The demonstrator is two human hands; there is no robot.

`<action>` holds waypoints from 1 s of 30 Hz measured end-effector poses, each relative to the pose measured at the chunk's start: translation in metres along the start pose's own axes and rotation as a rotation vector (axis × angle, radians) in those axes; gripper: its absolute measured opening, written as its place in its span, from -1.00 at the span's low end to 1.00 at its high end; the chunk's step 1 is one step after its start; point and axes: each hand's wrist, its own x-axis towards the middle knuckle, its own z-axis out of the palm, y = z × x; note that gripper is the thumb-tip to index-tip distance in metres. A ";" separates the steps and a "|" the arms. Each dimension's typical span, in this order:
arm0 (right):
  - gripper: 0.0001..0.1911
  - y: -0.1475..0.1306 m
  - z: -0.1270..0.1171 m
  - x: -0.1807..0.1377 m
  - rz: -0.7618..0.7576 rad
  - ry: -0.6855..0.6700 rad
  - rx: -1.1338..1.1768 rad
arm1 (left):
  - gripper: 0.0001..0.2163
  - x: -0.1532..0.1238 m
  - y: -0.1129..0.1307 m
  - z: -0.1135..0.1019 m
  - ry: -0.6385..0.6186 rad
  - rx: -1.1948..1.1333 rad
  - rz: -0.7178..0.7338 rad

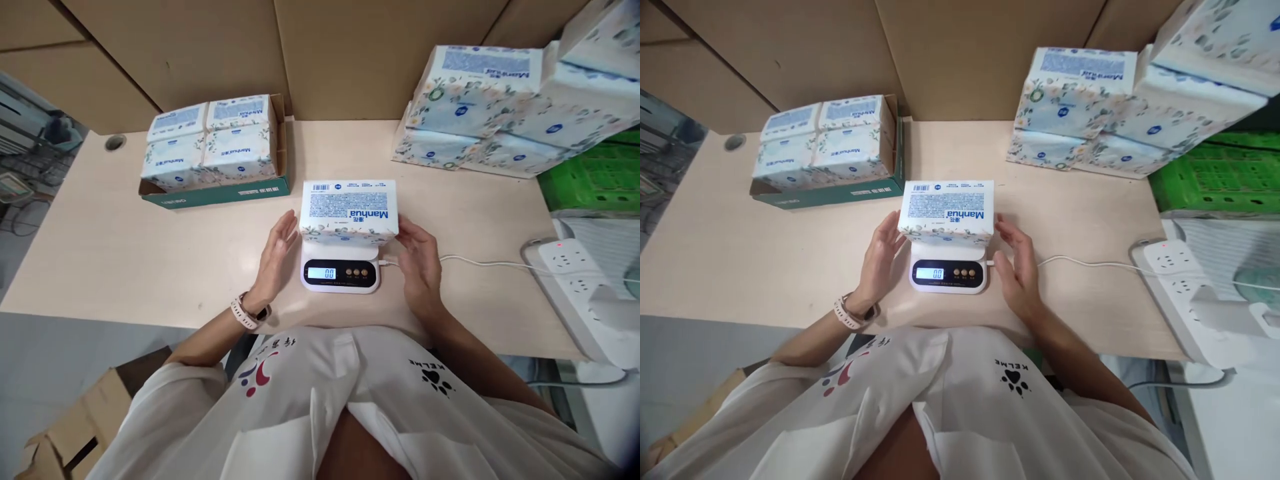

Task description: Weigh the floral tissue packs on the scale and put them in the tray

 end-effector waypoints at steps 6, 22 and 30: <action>-0.55 -0.004 -0.004 0.002 0.052 0.105 0.063 | -0.28 0.006 0.005 -0.012 0.078 -0.015 -0.014; -0.37 0.001 -0.006 0.000 0.080 0.069 0.002 | -0.23 -0.002 0.013 -0.001 -0.005 0.015 0.033; -0.25 -0.002 -0.007 -0.005 0.064 -0.078 -0.005 | -0.22 -0.003 0.013 0.002 -0.078 -0.026 0.060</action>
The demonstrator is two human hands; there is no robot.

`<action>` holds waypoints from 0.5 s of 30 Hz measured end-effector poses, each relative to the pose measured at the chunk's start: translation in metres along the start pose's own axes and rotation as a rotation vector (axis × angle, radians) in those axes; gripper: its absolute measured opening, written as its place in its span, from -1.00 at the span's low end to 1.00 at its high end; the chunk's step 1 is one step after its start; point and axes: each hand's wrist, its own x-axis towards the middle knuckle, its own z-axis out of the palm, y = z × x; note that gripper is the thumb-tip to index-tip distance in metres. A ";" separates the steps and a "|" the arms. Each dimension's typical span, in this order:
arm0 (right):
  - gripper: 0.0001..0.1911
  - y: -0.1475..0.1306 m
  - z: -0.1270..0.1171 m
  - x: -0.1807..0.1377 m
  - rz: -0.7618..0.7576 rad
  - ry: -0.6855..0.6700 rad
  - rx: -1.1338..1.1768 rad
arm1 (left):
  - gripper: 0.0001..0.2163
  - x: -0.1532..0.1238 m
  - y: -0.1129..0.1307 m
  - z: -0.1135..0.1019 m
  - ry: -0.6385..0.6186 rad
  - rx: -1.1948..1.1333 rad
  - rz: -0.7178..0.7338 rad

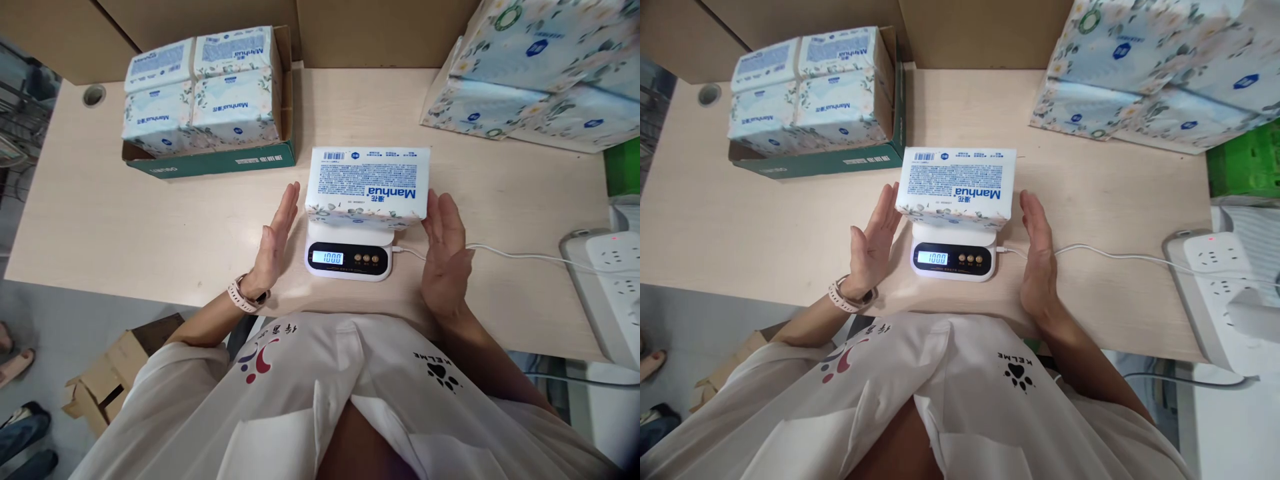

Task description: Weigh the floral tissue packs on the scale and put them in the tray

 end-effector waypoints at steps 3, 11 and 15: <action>-0.23 0.000 0.000 -0.001 0.007 -0.057 -0.004 | -0.26 -0.001 -0.005 -0.002 -0.036 -0.010 0.030; -0.11 0.002 -0.002 -0.001 0.013 -0.134 -0.025 | -0.19 -0.002 -0.018 -0.006 -0.082 -0.040 0.067; -0.16 0.000 -0.003 -0.002 -0.003 -0.157 -0.041 | -0.19 -0.002 -0.015 -0.005 -0.088 -0.035 0.062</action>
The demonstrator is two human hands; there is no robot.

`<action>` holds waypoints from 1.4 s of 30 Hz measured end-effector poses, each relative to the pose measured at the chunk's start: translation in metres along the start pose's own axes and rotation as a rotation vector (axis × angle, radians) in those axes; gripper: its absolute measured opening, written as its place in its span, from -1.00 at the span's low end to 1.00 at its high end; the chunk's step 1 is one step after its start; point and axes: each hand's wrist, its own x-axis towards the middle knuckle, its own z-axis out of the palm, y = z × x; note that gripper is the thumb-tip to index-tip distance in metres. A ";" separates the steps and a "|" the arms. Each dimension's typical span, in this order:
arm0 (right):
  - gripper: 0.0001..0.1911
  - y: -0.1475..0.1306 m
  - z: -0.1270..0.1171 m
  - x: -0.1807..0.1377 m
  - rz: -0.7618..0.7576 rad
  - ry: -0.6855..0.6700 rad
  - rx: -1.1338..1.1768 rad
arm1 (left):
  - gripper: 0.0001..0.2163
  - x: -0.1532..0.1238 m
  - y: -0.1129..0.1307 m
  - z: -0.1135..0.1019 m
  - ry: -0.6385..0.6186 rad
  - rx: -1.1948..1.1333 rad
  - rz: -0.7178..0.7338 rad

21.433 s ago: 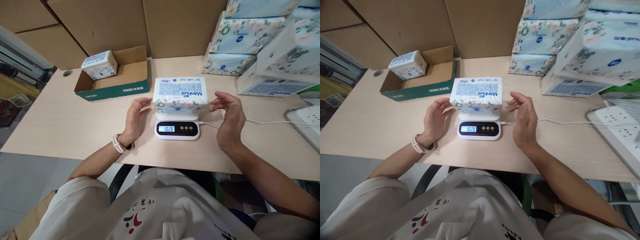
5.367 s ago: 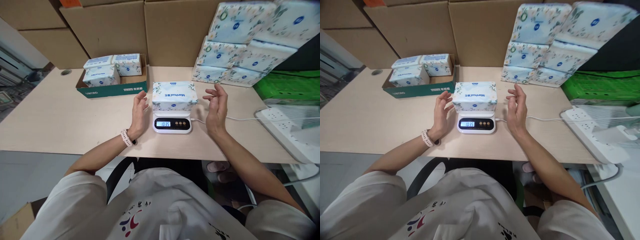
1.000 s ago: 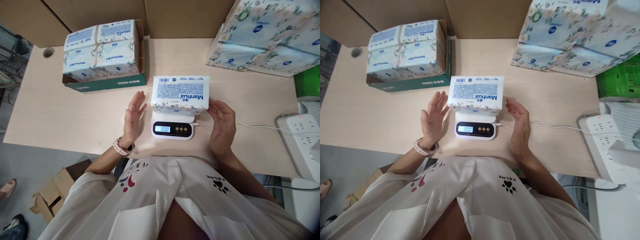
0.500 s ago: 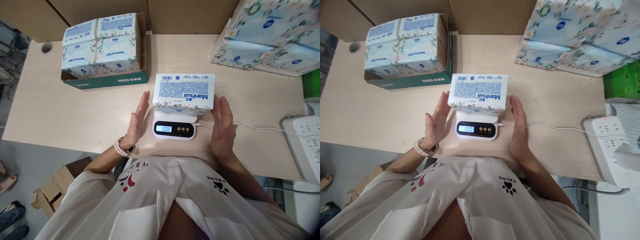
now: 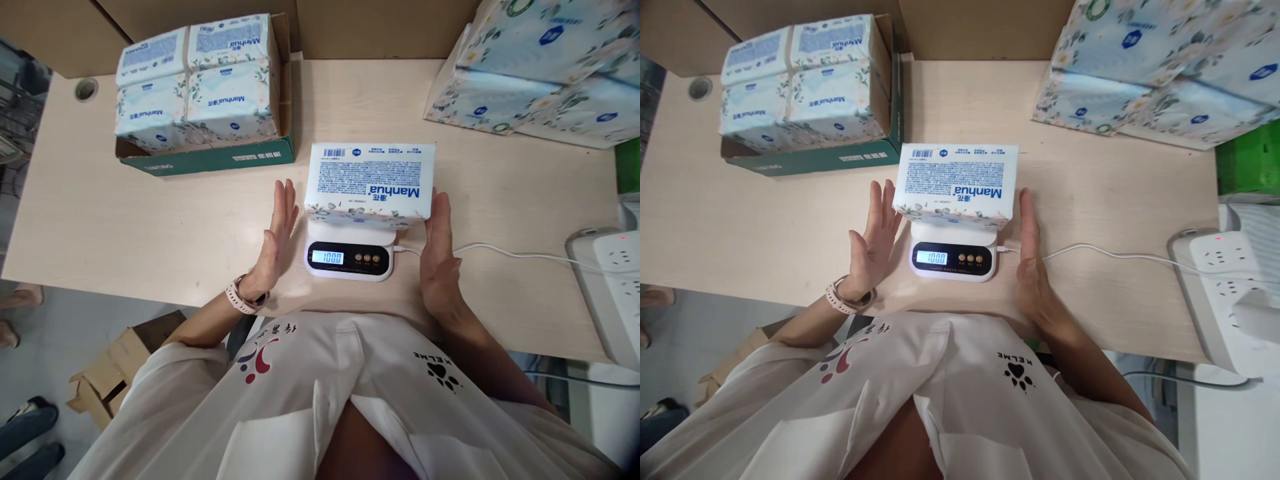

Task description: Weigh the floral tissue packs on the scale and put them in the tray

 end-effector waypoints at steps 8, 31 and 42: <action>-0.06 0.000 -0.001 0.000 0.029 0.004 -0.118 | -0.14 0.000 0.004 0.004 0.029 -0.009 -0.029; -0.10 0.006 -0.001 0.000 -0.016 -0.040 -0.025 | -0.15 0.000 -0.017 -0.004 -0.159 -0.022 0.073; -0.03 -0.001 0.000 -0.001 0.036 -0.022 -0.075 | -0.06 -0.002 -0.001 0.005 -0.060 -0.030 -0.045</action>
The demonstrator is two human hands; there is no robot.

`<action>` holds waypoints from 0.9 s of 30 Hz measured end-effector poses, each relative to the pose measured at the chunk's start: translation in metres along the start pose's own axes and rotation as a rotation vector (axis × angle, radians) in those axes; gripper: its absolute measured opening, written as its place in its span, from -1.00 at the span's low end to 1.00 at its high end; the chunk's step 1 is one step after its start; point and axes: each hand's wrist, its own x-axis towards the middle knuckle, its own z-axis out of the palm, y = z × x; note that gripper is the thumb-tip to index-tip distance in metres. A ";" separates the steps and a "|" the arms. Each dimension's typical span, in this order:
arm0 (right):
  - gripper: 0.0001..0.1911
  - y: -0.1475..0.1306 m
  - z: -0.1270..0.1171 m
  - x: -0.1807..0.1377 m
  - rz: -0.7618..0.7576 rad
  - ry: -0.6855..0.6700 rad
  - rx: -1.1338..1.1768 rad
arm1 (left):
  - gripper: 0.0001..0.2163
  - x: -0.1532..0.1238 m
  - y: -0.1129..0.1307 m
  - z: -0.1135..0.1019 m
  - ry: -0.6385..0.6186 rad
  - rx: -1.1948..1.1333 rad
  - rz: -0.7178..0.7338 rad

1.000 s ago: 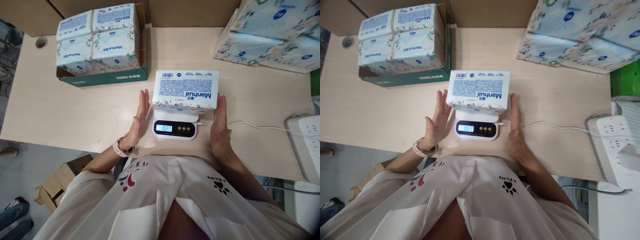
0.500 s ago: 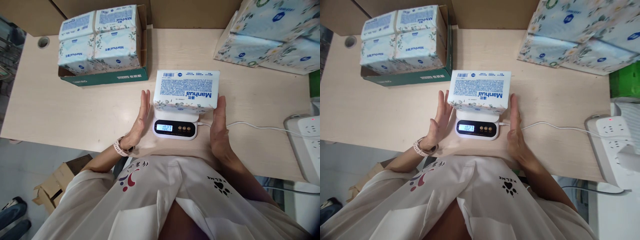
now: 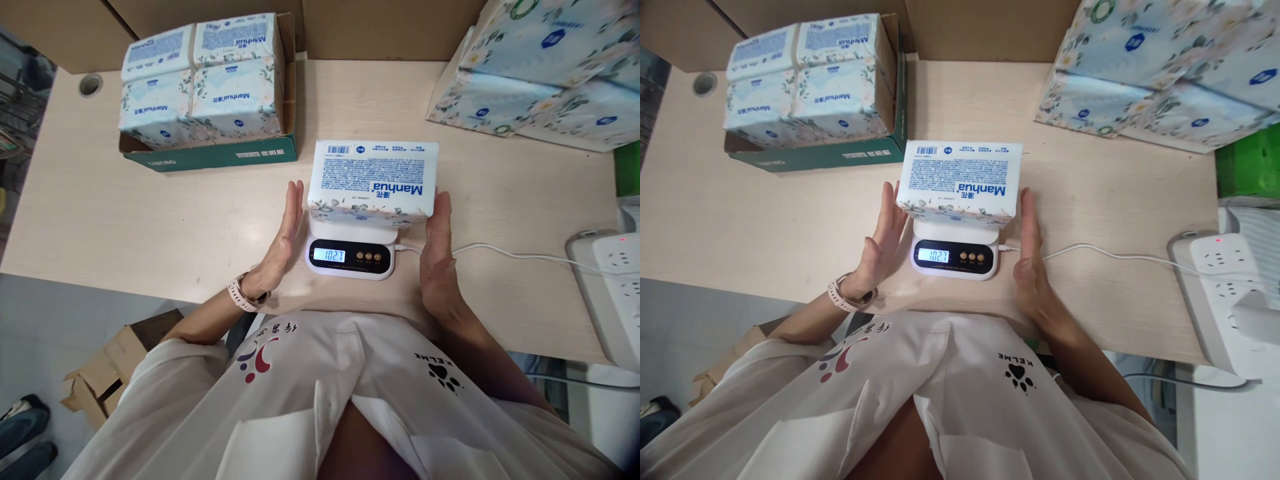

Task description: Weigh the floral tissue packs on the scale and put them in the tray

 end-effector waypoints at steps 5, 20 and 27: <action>0.00 0.001 0.000 -0.001 0.019 0.002 0.019 | -0.09 -0.001 0.002 0.002 -0.016 0.001 0.013; -0.19 0.038 0.015 0.007 0.040 0.023 0.069 | -0.23 0.014 0.017 -0.005 -0.140 0.050 -0.006; -0.16 0.001 0.014 0.078 -0.121 -0.044 0.117 | -0.17 0.053 0.054 -0.018 -0.071 0.117 0.162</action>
